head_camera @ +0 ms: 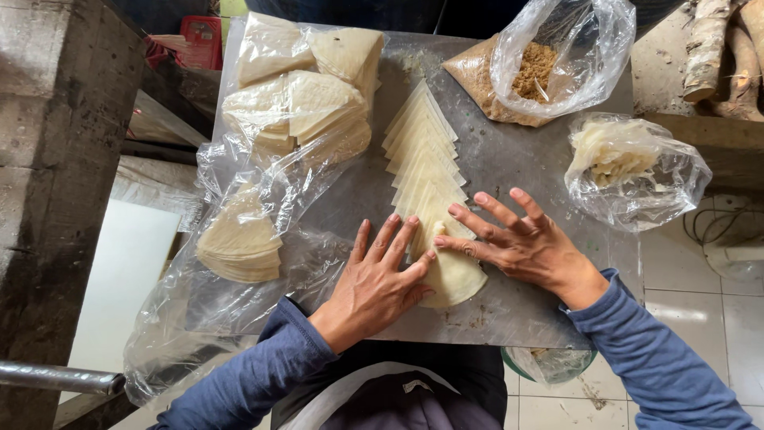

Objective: The person separates thin triangular wrappers from a stack, places them on a metal table, and fills them with a brown granular mixture using a small plastic spoon. The person folds the wrappers over the filling to form small triangular packets.

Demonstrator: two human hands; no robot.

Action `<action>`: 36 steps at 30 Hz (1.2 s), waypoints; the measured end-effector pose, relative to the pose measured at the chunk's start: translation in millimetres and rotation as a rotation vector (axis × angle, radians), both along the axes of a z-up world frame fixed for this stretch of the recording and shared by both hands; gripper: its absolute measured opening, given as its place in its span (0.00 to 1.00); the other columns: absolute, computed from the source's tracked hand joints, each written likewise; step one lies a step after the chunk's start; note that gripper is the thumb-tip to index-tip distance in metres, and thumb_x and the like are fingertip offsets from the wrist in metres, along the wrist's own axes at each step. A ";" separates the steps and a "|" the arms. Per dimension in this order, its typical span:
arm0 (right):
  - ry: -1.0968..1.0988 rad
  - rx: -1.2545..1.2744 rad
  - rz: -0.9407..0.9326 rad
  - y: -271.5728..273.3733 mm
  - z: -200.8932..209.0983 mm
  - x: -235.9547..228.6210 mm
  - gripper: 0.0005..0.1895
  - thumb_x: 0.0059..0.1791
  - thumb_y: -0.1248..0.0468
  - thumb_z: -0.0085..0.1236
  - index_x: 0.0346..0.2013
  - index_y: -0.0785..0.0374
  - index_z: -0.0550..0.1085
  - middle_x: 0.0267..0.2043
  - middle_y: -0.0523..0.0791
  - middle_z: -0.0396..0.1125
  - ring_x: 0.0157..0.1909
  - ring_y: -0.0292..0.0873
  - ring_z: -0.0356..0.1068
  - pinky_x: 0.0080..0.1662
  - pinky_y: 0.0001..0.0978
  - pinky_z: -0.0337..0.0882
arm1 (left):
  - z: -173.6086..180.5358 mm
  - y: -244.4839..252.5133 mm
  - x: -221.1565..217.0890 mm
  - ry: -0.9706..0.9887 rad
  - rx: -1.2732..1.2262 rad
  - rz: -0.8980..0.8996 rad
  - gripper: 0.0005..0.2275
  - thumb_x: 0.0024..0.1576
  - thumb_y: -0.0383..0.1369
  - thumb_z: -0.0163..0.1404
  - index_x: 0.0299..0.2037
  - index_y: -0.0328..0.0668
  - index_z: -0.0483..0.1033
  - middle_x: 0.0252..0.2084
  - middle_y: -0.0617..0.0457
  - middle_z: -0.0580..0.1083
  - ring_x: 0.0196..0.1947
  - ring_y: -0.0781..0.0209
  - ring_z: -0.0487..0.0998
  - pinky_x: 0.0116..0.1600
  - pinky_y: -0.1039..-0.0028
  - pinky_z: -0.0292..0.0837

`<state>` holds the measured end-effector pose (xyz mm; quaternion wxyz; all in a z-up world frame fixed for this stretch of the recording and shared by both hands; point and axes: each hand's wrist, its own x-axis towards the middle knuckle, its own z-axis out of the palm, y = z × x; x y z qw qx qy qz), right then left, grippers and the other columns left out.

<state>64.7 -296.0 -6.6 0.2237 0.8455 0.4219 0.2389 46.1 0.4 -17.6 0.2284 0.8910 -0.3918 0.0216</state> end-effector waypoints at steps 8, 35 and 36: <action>-0.080 -0.040 -0.011 10.4 4.9 14.9 0.32 0.59 0.50 0.47 0.77 0.23 0.54 0.81 0.34 0.45 0.81 0.49 0.34 0.76 0.57 0.26 | 7.6 0.7 4.8 0.016 0.088 -0.044 0.22 0.58 0.47 0.51 0.61 0.52 0.68 0.72 0.34 0.56 0.73 0.32 0.53 0.70 0.37 0.45; -0.085 -0.114 -0.026 19.8 25.7 59.9 0.34 0.57 0.53 0.48 0.77 0.22 0.53 0.79 0.33 0.49 0.80 0.46 0.38 0.75 0.56 0.24 | 16.9 17.6 75.6 0.050 0.063 -0.211 0.28 0.52 0.60 0.53 0.64 0.70 0.71 0.68 0.38 0.59 0.70 0.38 0.56 0.69 0.35 0.46; -0.094 -0.119 -0.029 19.8 25.8 61.4 0.34 0.57 0.53 0.48 0.77 0.21 0.53 0.79 0.33 0.49 0.80 0.46 0.38 0.76 0.56 0.24 | 15.3 18.7 76.2 0.057 0.062 -0.215 0.29 0.51 0.60 0.53 0.64 0.71 0.70 0.68 0.38 0.58 0.70 0.37 0.56 0.69 0.35 0.46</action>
